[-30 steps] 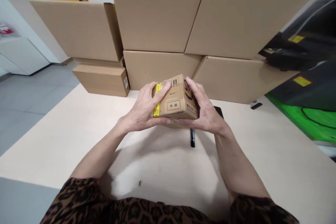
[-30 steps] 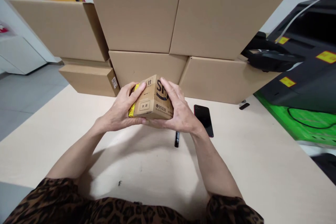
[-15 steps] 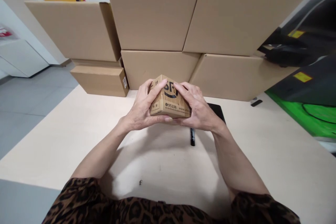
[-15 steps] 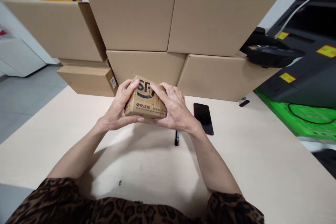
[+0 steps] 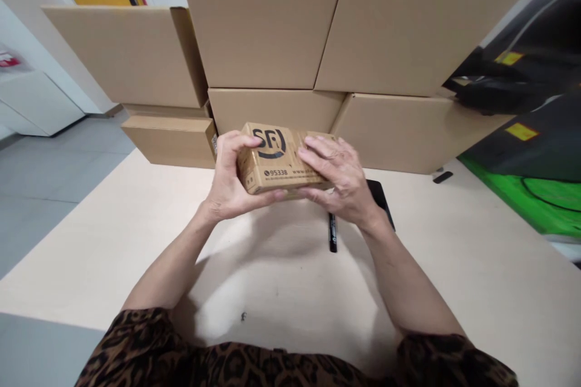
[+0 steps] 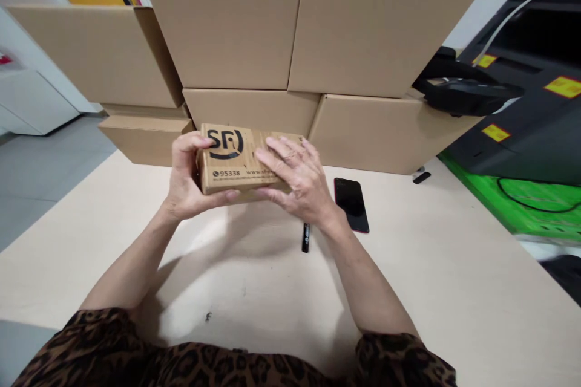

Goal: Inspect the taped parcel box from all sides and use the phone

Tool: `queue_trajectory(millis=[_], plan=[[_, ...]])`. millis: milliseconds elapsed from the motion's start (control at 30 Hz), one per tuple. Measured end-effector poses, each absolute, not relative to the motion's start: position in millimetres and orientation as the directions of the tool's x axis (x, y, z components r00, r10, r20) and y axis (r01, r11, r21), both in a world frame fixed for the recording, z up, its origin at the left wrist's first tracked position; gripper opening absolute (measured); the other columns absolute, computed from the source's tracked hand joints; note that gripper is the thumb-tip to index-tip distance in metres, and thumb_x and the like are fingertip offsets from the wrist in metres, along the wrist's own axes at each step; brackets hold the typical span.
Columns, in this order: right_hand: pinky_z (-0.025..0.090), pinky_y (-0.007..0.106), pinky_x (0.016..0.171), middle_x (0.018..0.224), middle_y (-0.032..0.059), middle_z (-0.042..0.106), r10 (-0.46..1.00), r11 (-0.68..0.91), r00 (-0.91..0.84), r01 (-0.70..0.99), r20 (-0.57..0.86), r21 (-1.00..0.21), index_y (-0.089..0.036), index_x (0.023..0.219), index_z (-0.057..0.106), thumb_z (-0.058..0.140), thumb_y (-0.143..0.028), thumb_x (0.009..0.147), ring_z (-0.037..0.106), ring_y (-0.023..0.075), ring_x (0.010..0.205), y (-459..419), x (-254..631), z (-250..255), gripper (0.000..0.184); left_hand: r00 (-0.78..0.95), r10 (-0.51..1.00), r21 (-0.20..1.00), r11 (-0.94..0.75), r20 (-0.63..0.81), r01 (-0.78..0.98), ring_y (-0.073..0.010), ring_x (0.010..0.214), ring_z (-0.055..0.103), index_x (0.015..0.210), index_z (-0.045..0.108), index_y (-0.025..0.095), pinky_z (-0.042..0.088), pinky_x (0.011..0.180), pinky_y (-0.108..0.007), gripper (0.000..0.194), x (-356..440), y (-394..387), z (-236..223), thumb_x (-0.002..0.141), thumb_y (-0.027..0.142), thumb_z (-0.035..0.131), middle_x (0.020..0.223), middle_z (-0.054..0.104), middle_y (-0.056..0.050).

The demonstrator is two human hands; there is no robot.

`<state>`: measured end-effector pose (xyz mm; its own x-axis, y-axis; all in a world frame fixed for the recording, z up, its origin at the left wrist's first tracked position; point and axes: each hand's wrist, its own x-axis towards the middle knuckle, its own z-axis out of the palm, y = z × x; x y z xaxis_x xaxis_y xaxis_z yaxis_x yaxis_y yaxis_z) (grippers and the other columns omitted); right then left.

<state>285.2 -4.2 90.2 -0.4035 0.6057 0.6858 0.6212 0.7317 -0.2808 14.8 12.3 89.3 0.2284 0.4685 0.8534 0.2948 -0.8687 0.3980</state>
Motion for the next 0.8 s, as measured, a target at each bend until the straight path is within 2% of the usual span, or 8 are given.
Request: queue_trajectory(millis=[67, 133, 233, 300, 467, 600, 700, 800], plan=[[0.027, 0.074, 0.13, 0.162, 0.0069, 0.06, 0.646, 0.689, -0.316, 0.632, 0.695, -0.353, -0.043, 0.148, 0.066, 0.071, -0.078, 0.087, 0.052, 0.0427, 0.153, 5.7, 298.1, 88.5, 0.071, 0.209, 0.507, 0.456, -0.854, 0.836, 0.249, -0.0299, 0.124, 0.057, 0.139, 0.042, 0.036, 0.055, 0.106, -0.054, 0.095, 8.6, 13.4, 95.6, 0.066, 0.071, 0.092, 0.133, 0.046, -0.008], [0.032, 0.074, 0.128, 0.167, 0.007, 0.053, 0.682, 0.66, -0.199, 0.582, 0.704, -0.475, -0.043, 0.151, 0.062, 0.071, -0.085, 0.082, 0.046, 0.0426, 0.157, 13.8, 304.1, 85.4, 0.082, 0.195, 0.551, 0.507, -0.83, 0.812, 0.234, -0.0291, 0.122, 0.06, 0.14, 0.038, 0.04, 0.056, 0.103, -0.052, 0.094, 3.5, 13.7, 101.3, 0.069, 0.076, 0.087, 0.133, 0.049, -0.007], [0.046, 0.07, 0.122, 0.17, 0.0104, 0.048, 0.747, 0.645, -0.114, 0.367, 0.655, -0.67, -0.039, 0.168, 0.036, 0.055, -0.099, 0.077, 0.049, 0.0407, 0.156, 18.8, 296.0, 80.2, 0.11, 0.161, 0.594, 0.554, -0.799, 0.788, 0.234, -0.0303, 0.127, 0.062, 0.142, 0.035, 0.043, 0.056, 0.104, -0.051, 0.091, -0.8, 15.1, 105.0, 0.074, 0.085, 0.077, 0.133, 0.052, -0.005], [0.055, 0.065, 0.115, 0.164, 0.0136, 0.056, 0.789, 0.613, -0.137, 0.22, 0.599, -0.758, -0.035, 0.173, 0.023, 0.047, -0.102, 0.076, 0.058, 0.0401, 0.148, 17.5, 284.7, 78.1, 0.12, 0.143, 0.617, 0.584, -0.783, 0.774, 0.214, -0.0312, 0.129, 0.062, 0.144, 0.035, 0.043, 0.057, 0.104, -0.05, 0.091, -1.7, 18.1, 102.8, 0.074, 0.088, 0.073, 0.134, 0.054, -0.006], [0.062, 0.064, 0.107, 0.145, 0.0137, 0.071, 0.885, 0.46, -0.083, 0.023, 0.457, -0.887, -0.032, 0.169, 0.032, 0.06, -0.089, 0.078, 0.074, 0.0421, 0.128, 8.2, 274.4, 80.6, 0.11, 0.12, 0.712, 0.707, -0.701, 0.691, 0.091, -0.0295, 0.124, 0.068, 0.141, 0.04, 0.04, 0.059, 0.101, -0.047, 0.081, -3.2, 27.9, 91.3, 0.08, 0.08, 0.075, 0.136, 0.06, -0.006], [0.061, 0.068, 0.107, 0.15, 0.0125, 0.069, 0.89, 0.437, -0.163, 0.039, 0.426, -0.898, -0.032, 0.167, 0.035, 0.065, -0.079, 0.078, 0.071, 0.0441, 0.132, 1.8, 279.5, 86.4, 0.105, 0.132, 0.787, 0.795, -0.606, 0.603, -0.023, -0.0275, 0.113, 0.074, 0.139, 0.041, 0.04, 0.063, 0.092, -0.044, 0.073, -8.7, 31.9, 86.3, 0.084, 0.073, 0.074, 0.132, 0.065, -0.004], [0.06, 0.069, 0.108, 0.154, 0.0109, 0.066, 0.886, 0.445, -0.156, 0.019, 0.437, -0.895, -0.035, 0.17, 0.027, 0.065, -0.071, 0.082, 0.071, 0.0431, 0.133, -0.4, 276.4, 87.1, 0.102, 0.157, 0.842, 0.856, -0.512, 0.517, -0.071, -0.0269, 0.107, 0.076, 0.139, 0.041, 0.039, 0.064, 0.087, -0.043, 0.063, -11.3, 34.5, 81.3, 0.09, 0.068, 0.07, 0.13, 0.068, -0.004], [0.059, 0.069, 0.108, 0.159, 0.0108, 0.062, 0.9, 0.417, -0.137, -0.008, 0.414, -0.909, -0.036, 0.171, 0.019, 0.061, -0.071, 0.085, 0.069, 0.043, 0.136, 0.1, 274.2, 86.3, 0.102, 0.164, 0.873, 0.887, -0.443, 0.459, -0.129, -0.0269, 0.113, 0.077, 0.139, 0.043, 0.037, 0.065, 0.092, -0.044, 0.059, -8.7, 36.5, 76.9, 0.093, 0.062, 0.069, 0.134, 0.069, -0.005]])
